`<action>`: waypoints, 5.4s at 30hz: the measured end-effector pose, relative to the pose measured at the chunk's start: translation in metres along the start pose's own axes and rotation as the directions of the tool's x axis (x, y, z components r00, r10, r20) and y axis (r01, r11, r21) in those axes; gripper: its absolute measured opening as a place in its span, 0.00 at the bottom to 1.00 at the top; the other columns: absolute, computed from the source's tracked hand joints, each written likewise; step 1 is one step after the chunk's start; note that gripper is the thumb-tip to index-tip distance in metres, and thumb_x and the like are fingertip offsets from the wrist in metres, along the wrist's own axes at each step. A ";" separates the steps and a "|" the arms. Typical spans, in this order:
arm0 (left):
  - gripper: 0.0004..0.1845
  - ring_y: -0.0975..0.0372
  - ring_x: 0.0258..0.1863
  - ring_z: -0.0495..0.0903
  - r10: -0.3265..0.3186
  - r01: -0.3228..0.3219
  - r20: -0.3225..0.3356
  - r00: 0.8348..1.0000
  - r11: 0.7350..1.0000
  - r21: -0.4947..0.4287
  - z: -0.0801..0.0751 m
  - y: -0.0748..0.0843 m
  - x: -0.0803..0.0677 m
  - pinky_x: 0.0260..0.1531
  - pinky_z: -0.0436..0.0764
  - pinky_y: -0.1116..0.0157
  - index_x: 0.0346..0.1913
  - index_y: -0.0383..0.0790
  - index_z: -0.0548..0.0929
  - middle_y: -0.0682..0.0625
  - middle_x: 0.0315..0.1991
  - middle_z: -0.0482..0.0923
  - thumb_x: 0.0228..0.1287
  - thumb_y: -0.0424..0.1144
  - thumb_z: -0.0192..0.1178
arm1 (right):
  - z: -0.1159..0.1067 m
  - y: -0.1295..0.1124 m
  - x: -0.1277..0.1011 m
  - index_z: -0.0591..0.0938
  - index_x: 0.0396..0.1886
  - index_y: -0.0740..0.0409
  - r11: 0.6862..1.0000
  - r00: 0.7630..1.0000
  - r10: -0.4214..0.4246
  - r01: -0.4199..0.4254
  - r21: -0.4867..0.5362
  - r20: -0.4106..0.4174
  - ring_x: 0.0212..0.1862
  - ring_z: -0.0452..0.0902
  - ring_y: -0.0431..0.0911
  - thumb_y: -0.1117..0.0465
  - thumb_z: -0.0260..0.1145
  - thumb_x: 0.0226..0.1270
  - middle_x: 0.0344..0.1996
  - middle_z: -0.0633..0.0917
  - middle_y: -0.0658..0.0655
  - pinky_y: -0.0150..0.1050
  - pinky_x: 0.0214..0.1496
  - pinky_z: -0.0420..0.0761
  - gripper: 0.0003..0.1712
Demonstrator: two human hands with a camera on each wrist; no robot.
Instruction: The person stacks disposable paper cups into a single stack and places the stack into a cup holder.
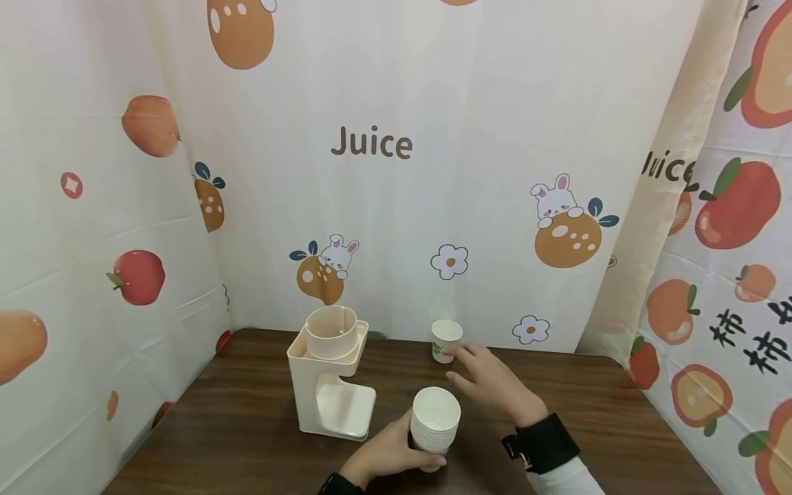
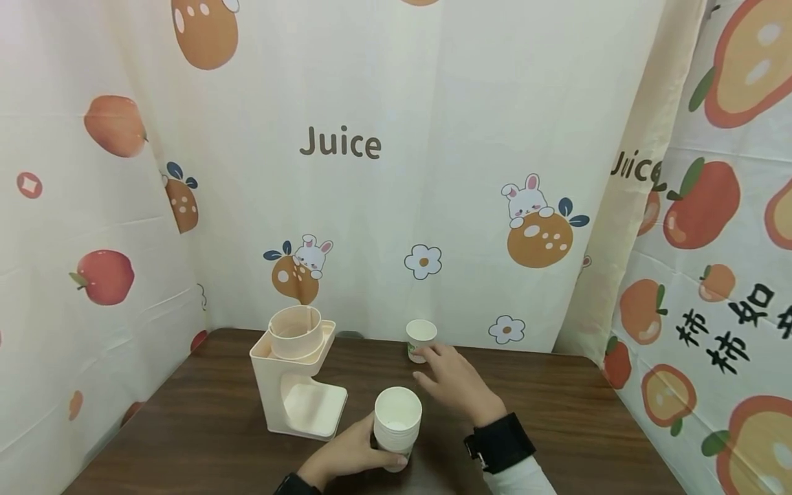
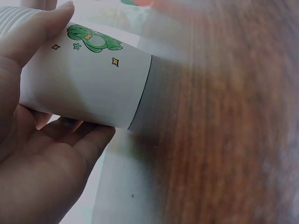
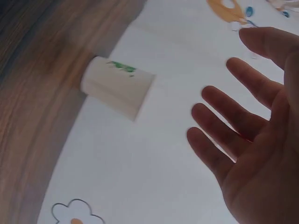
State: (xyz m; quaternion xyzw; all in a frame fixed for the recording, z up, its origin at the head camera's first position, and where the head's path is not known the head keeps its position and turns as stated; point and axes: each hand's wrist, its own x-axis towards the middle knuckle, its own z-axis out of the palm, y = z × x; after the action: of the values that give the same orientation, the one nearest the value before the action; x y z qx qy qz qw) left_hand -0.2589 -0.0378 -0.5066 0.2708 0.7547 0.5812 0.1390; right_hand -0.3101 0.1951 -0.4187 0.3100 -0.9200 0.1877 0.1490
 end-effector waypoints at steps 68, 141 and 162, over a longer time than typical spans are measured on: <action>0.43 0.66 0.57 0.75 -0.014 0.014 0.010 1.000 1.000 0.003 0.000 0.000 0.001 0.59 0.70 0.60 0.72 0.50 0.62 0.61 0.57 0.76 0.57 0.43 0.75 | 0.043 0.045 0.094 0.79 0.63 0.48 0.934 0.928 0.323 -0.282 -0.219 0.184 0.54 0.76 0.61 0.48 0.67 0.70 0.53 0.79 0.66 0.57 0.48 0.81 0.24; 0.42 0.64 0.57 0.76 0.026 -0.026 -0.001 1.000 0.999 0.035 0.000 -0.001 -0.003 0.58 0.71 0.57 0.71 0.48 0.64 0.59 0.56 0.76 0.57 0.44 0.76 | -0.069 -0.034 -0.028 0.80 0.64 0.44 0.995 0.995 -0.063 0.057 -0.078 -0.082 0.57 0.76 0.61 0.51 0.73 0.65 0.59 0.79 0.63 0.59 0.49 0.80 0.27; 0.40 0.64 0.56 0.76 0.023 -0.023 0.003 1.000 0.999 0.026 -0.001 -0.001 -0.002 0.57 0.72 0.56 0.70 0.49 0.65 0.60 0.55 0.77 0.57 0.44 0.75 | -0.098 -0.069 -0.038 0.77 0.65 0.38 0.956 0.935 -0.280 0.250 -0.154 -0.216 0.59 0.76 0.60 0.49 0.73 0.65 0.63 0.76 0.60 0.62 0.51 0.79 0.29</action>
State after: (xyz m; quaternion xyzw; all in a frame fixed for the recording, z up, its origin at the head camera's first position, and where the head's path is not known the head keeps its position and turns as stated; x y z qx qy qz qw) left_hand -0.2575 -0.0399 -0.5074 0.2818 0.7588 0.5726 0.1299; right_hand -0.2229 0.2068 -0.3293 0.3970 -0.8554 0.1437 0.3002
